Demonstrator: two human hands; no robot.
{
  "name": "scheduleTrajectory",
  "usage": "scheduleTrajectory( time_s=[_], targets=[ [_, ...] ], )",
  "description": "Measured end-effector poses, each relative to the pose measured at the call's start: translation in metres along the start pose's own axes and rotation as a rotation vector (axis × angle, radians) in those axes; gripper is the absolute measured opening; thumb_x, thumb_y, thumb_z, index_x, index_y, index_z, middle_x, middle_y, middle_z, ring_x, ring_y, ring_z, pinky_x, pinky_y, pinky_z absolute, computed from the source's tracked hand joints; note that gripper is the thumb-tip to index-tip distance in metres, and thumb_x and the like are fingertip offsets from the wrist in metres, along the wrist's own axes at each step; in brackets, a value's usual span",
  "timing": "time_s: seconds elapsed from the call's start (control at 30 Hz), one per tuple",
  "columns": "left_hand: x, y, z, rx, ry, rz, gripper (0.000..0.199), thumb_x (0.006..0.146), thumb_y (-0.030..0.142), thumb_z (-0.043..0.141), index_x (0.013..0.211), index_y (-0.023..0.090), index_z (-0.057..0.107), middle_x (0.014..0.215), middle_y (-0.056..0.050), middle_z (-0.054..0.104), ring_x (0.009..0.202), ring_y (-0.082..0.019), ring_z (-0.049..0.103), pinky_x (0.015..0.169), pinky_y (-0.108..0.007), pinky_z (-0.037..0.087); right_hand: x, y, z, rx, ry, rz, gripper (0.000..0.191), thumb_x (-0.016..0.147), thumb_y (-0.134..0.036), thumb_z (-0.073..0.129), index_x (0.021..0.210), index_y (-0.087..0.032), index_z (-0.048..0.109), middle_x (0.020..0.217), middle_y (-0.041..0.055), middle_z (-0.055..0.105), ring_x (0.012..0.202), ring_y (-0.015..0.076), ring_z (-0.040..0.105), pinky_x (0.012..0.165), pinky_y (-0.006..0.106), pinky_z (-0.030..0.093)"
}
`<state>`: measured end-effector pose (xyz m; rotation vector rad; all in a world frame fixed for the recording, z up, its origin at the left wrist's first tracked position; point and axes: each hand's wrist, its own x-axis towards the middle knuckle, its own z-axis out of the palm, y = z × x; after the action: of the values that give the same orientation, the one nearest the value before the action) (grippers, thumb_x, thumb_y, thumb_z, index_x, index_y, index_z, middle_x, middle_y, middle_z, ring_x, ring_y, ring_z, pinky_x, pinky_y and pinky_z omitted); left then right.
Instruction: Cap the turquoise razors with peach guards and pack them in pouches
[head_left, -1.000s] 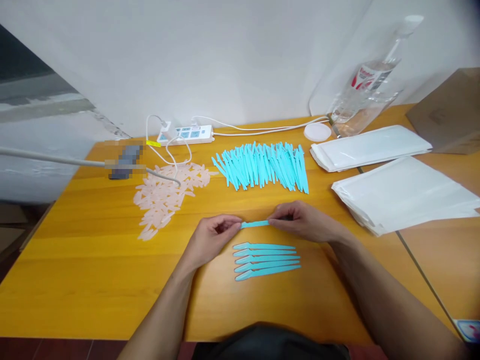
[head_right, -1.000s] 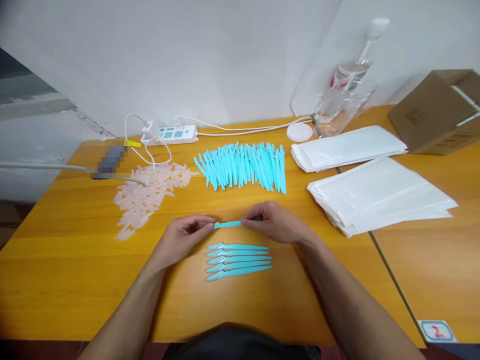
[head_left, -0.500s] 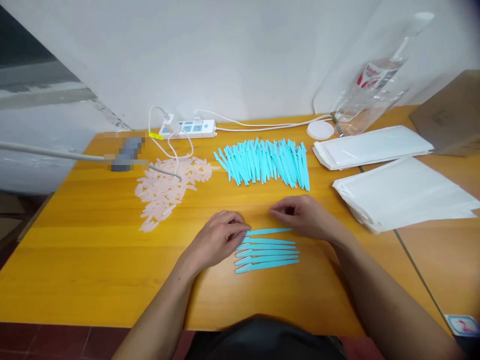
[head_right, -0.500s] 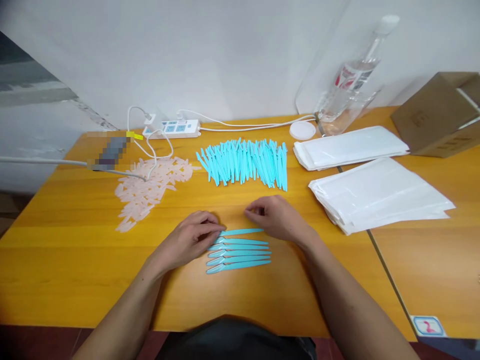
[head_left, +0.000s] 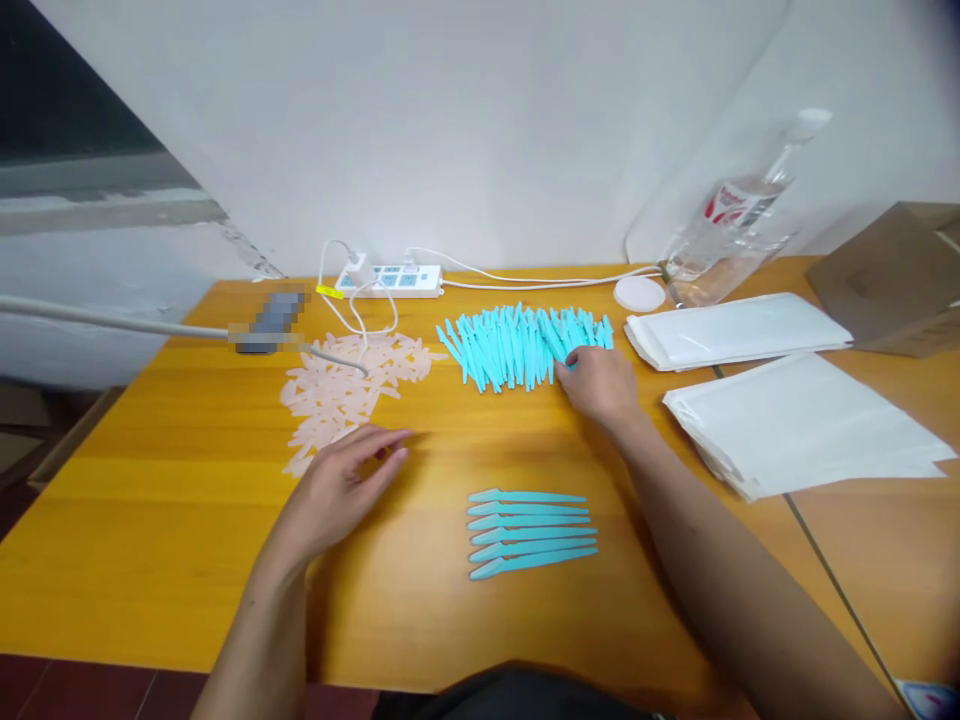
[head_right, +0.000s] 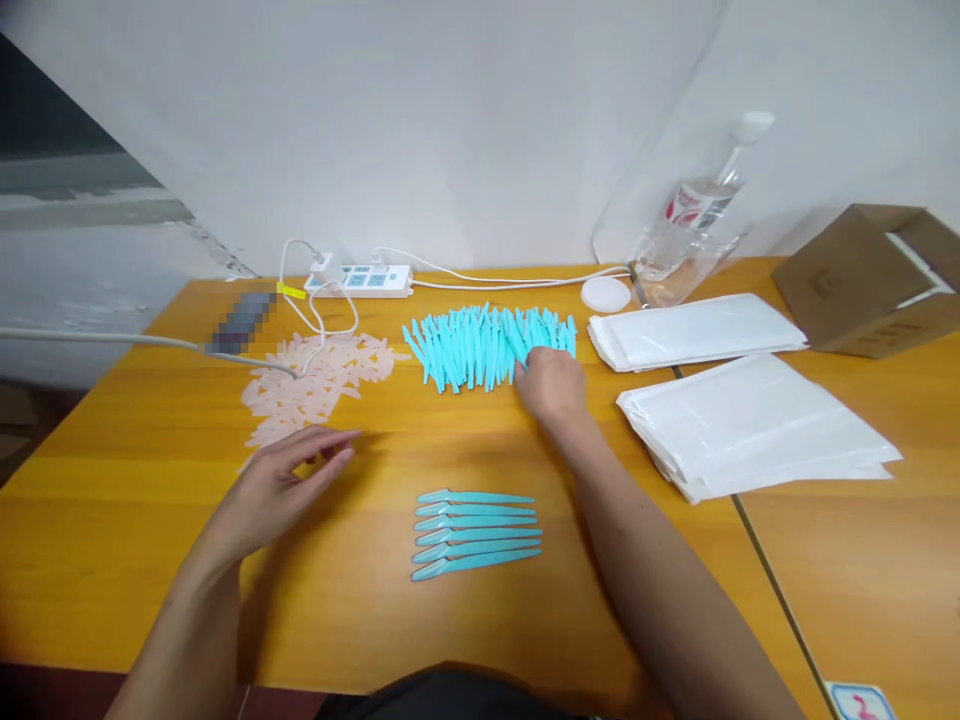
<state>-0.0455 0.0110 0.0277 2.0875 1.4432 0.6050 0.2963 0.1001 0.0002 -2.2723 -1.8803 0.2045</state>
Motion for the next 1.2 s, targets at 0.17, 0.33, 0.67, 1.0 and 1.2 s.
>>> scheduleTrajectory(
  time_s=[0.17, 0.33, 0.67, 1.0, 1.2],
  targets=[
    [-0.025, -0.043, -0.024, 0.090, 0.127, -0.137, 0.034, 0.092, 0.046, 0.060, 0.113, 0.024, 0.073, 0.106, -0.006, 0.075, 0.088, -0.021, 0.068, 0.078, -0.028, 0.053, -0.006, 0.006, -0.006, 0.058, 0.095, 0.020, 0.027, 0.088, -0.033, 0.055, 0.092, -0.018, 0.077, 0.092, 0.0164, 0.075, 0.086, 0.0315, 0.068, 0.075, 0.039, 0.047],
    [-0.045, -0.068, -0.045, 0.221, 0.236, -0.362, 0.040, 0.087, 0.056, 0.062, 0.108, 0.024, 0.075, 0.105, -0.006, 0.077, 0.081, -0.022, 0.069, 0.069, -0.029, 0.053, -0.037, 0.008, -0.015, 0.442, 0.087, -0.075, 0.017, 0.080, -0.031, 0.061, 0.089, -0.018, 0.069, 0.077, 0.0053, 0.072, 0.071, 0.0198, 0.064, 0.069, 0.030, 0.046],
    [-0.046, -0.076, -0.035, 0.399, 0.188, -0.315, 0.034, 0.087, 0.054, 0.062, 0.105, 0.029, 0.077, 0.106, -0.003, 0.075, 0.087, -0.022, 0.071, 0.067, -0.028, 0.050, -0.096, -0.003, 0.015, 0.737, -0.154, -0.511, 0.018, 0.094, -0.027, 0.054, 0.101, -0.020, 0.070, 0.084, 0.0054, 0.061, 0.072, 0.0171, 0.058, 0.065, 0.029, 0.045],
    [-0.017, -0.040, -0.007, 0.484, 0.079, -0.218, 0.029, 0.091, 0.041, 0.056, 0.107, 0.026, 0.074, 0.092, -0.005, 0.076, 0.076, -0.023, 0.069, 0.068, -0.031, 0.048, -0.098, -0.003, 0.016, 0.704, -0.221, -0.533, 0.026, 0.101, -0.030, 0.049, 0.088, -0.019, 0.068, 0.083, 0.0049, 0.058, 0.078, 0.0179, 0.058, 0.072, 0.031, 0.045],
    [0.008, -0.012, 0.024, -0.180, -0.015, -0.201, 0.031, 0.090, 0.042, 0.062, 0.107, 0.019, 0.074, 0.089, -0.005, 0.073, 0.075, -0.017, 0.066, 0.070, -0.027, 0.050, -0.094, 0.000, 0.007, 0.668, -0.286, -0.458, 0.033, 0.102, -0.035, 0.046, 0.080, -0.019, 0.065, 0.075, 0.0028, 0.058, 0.070, 0.0160, 0.054, 0.066, 0.029, 0.038]
  ],
)
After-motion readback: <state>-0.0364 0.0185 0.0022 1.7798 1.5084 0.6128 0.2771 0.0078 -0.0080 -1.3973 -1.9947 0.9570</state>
